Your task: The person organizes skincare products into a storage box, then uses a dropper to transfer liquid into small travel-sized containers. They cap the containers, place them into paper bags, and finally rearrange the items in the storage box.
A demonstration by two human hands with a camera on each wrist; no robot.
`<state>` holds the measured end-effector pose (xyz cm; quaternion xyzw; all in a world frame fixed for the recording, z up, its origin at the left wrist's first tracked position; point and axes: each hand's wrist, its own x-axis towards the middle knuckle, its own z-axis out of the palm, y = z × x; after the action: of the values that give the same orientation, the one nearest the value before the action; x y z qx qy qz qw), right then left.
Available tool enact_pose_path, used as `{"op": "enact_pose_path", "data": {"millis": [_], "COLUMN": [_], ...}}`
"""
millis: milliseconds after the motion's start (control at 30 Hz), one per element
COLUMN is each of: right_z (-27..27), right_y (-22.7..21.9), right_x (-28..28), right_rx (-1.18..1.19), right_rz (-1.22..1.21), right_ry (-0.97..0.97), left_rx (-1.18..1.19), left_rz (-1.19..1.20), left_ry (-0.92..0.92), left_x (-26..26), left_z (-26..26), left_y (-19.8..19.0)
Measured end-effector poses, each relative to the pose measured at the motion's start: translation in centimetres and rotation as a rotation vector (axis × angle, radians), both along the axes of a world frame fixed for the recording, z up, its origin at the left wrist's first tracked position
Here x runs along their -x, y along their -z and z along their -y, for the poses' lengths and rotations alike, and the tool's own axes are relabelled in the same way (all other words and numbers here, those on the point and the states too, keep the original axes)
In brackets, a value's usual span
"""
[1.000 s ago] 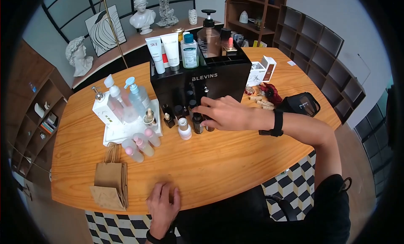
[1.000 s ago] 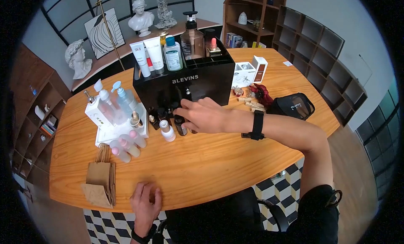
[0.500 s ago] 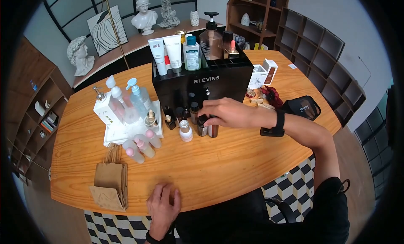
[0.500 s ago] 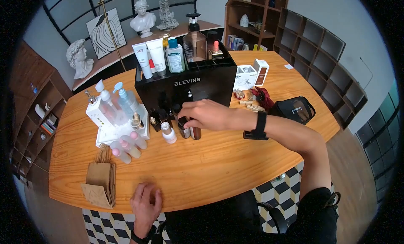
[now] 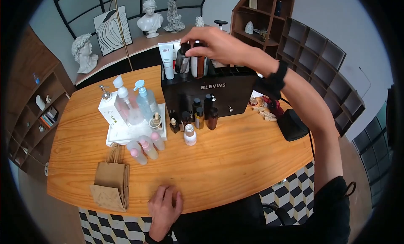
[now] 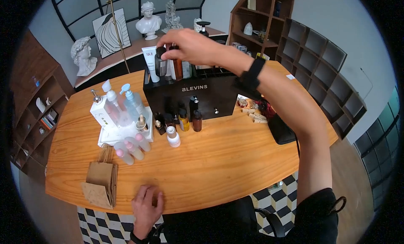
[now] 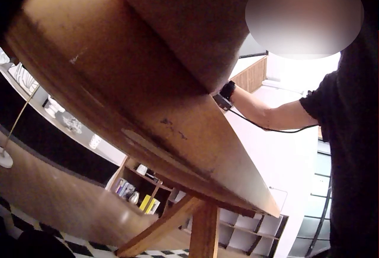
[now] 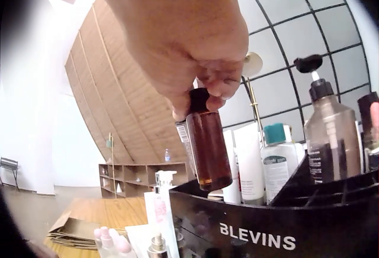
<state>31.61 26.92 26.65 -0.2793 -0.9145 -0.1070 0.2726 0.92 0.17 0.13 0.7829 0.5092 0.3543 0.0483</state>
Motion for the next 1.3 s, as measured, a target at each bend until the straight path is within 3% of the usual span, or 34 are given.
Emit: {"op": "enact_pose_path", "data": {"millis": [200, 400, 1300], "right_z": [-5.3, -6.6, -4.9], "right_y": [3.5, 4.9, 7.4], "right_x": [2.9, 4.3, 3.9], "right_rx": [0.063, 0.092, -0.119], "right_rz": [0.117, 0.152, -0.128], "right_ry": [0.074, 0.157, 0.137], "left_rx": [0.002, -0.028, 0.069], "left_rz": [0.003, 0.005, 0.016], "left_ry": [-0.008, -0.002, -0.005], "left_x": [0.0, 0.0, -0.1], "left_z": [0.0, -0.1, 0.2], "left_y": [-0.2, -0.3, -0.6]}}
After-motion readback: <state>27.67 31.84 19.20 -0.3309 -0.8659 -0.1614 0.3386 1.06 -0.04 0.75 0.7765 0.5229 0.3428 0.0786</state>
